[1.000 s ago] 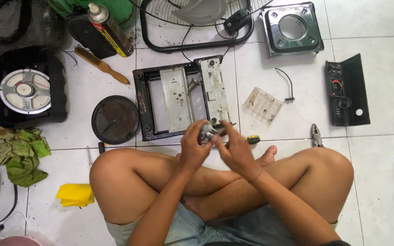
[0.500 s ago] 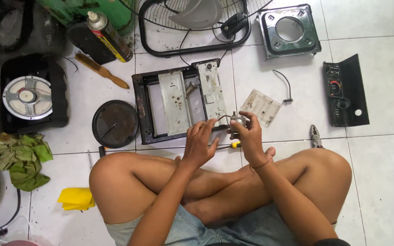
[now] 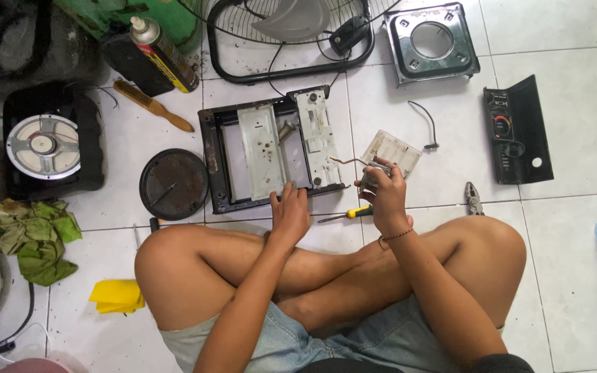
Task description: The person sits on the floor and repairs a disassembled gas stove. They use a screwdriver to tighten screws on a small metal component, then place the component into the stove's frame and secure it with additional screws.
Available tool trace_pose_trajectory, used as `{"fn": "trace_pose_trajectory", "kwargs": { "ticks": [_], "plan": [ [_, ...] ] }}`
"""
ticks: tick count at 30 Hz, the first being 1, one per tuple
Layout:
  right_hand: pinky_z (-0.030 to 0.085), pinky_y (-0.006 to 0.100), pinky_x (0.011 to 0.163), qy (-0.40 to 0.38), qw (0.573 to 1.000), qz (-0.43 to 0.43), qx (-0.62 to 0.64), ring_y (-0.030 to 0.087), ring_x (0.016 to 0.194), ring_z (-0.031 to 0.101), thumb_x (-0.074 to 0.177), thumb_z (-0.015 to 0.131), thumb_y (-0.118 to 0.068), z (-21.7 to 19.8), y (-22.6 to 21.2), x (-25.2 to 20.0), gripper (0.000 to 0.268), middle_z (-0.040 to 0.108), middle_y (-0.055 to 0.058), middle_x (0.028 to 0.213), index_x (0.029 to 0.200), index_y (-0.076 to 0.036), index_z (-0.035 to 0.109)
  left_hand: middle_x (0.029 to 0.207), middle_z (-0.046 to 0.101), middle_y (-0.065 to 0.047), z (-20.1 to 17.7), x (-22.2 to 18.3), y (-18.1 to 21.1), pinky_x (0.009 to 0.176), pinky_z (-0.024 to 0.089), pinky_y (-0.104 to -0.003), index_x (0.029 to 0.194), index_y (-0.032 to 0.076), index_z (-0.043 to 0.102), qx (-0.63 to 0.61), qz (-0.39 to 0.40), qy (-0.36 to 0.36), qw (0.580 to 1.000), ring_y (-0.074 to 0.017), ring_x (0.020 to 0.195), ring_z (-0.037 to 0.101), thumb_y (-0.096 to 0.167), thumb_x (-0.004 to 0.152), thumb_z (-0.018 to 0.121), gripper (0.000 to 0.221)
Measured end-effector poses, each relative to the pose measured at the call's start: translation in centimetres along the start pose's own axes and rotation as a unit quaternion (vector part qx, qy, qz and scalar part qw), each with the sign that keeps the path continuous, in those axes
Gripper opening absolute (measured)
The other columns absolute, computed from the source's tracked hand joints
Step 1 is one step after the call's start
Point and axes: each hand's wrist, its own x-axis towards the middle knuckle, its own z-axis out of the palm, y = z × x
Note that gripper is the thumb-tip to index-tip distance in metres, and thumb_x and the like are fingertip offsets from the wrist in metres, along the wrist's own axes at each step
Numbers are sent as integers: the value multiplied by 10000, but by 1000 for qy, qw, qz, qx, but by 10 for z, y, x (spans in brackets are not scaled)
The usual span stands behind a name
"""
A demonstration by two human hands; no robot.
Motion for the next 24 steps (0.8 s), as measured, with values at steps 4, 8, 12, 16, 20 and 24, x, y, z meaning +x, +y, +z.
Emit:
{"fn": "trace_pose_trajectory", "kwargs": {
  "ticks": [4,8,12,16,20,24],
  "plan": [
    [554,311,508,0,1000,0,-3,255,695,716,853,729,-197,0,1,-2,476,648,89,962,1281,-103,543,901,653,-81,21,-2,-8,972,366,-558,980,87,624,7,-11,-8,1000,-291,1177,562,162,729,770,300],
    [536,300,491,7,1000,-7,-9,247,705,720,865,709,-220,0,0,-2,446,654,75,962,1271,-113,558,733,652,-30,21,-4,-12,964,360,-563,813,158,622,-9,-10,0,1000,-241,1001,598,102,755,683,102],
    [547,303,508,21,1000,1,-4,249,732,730,872,708,-235,-2,-3,0,462,659,59,995,1292,-131,548,711,621,-55,-24,-2,-1,991,354,-578,836,126,606,-15,36,28,999,-256,908,610,104,823,654,54],
    [553,321,512,35,999,-3,11,265,734,733,877,708,-244,-9,-7,8,460,665,63,1005,1294,-141,543,759,597,-32,-24,0,-3,1004,341,-576,904,146,583,-12,60,39,997,-236,941,594,221,866,636,99],
    [576,312,533,57,997,-16,46,254,772,741,897,702,-285,-23,-17,21,416,672,43,1046,1271,-178,556,804,594,-33,-61,16,-8,938,384,-492,950,150,574,-22,100,61,993,-238,889,594,294,985,494,169],
    [578,311,561,76,993,-19,90,246,782,740,889,711,-314,-28,-34,22,369,671,36,1038,1199,-187,556,840,615,-65,-127,58,-26,799,420,-493,992,162,551,-22,82,27,996,-296,852,613,338,1008,464,197]
  ]
}}
